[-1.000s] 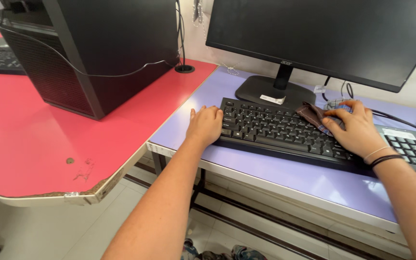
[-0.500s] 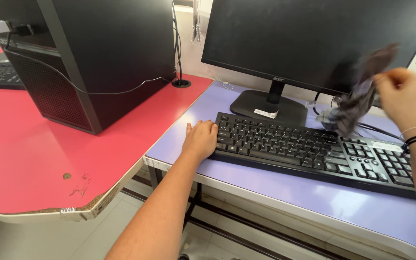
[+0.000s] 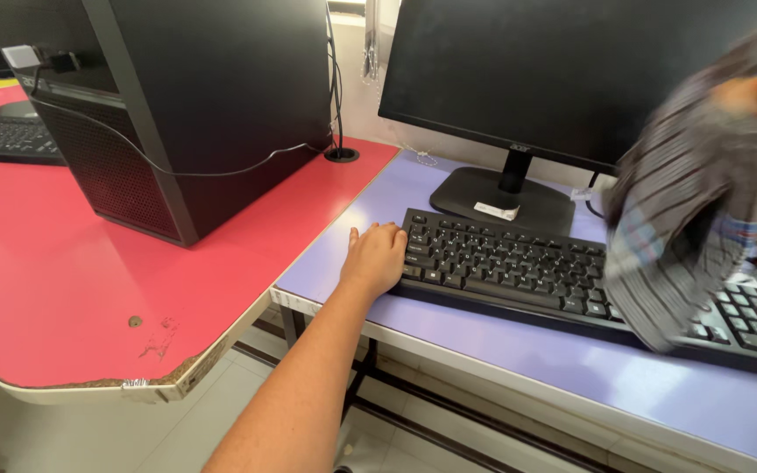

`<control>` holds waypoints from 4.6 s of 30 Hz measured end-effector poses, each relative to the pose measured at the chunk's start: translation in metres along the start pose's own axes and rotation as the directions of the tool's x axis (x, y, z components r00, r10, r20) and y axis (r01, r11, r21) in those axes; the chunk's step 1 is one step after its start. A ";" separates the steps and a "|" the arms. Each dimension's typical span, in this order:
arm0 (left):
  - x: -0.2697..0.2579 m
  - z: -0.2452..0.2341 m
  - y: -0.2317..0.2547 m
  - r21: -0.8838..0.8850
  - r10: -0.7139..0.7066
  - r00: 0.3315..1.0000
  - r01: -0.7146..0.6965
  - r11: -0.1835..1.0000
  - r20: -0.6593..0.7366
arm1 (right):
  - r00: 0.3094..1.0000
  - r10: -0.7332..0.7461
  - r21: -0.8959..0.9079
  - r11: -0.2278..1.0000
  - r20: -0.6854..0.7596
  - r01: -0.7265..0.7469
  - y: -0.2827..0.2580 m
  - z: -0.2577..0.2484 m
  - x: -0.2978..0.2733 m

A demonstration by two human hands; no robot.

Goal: The person wipes the underside of a keyboard with a cloth, then cleans the monitor screen and stand. They proceed to wipe the top and sides of the computer tower, followed by the monitor screen and stand again. Finally, the person wipes the keyboard and the desk surface.

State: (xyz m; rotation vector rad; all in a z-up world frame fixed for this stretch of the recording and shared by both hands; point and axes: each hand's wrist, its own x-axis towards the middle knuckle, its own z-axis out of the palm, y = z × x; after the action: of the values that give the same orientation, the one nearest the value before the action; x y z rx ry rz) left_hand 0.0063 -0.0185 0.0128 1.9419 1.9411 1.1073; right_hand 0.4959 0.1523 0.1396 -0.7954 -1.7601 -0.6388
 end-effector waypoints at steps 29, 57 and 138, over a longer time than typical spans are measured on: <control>0.005 0.006 -0.008 0.035 0.020 1.000 -0.019 0.999 -0.020 | 0.805 -0.054 0.113 0.993 0.591 -0.017 -0.301 0.111 -0.046; 0.004 0.008 -0.007 0.003 0.045 0.997 -0.045 0.999 -0.060 | 0.730 -0.059 0.218 0.968 0.681 -0.126 -0.255 0.091 -0.060; 0.000 0.001 -0.001 0.006 0.029 0.998 -0.028 1.000 -0.048 | 0.768 0.093 -0.045 0.996 0.633 -0.083 -0.162 -0.027 -0.109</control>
State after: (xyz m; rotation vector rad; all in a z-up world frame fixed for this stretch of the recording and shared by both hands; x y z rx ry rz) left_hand 0.0062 -0.0182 0.0109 1.9695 1.9487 1.1681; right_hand 0.4119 0.0069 0.0365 -1.1969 -2.3116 -0.3254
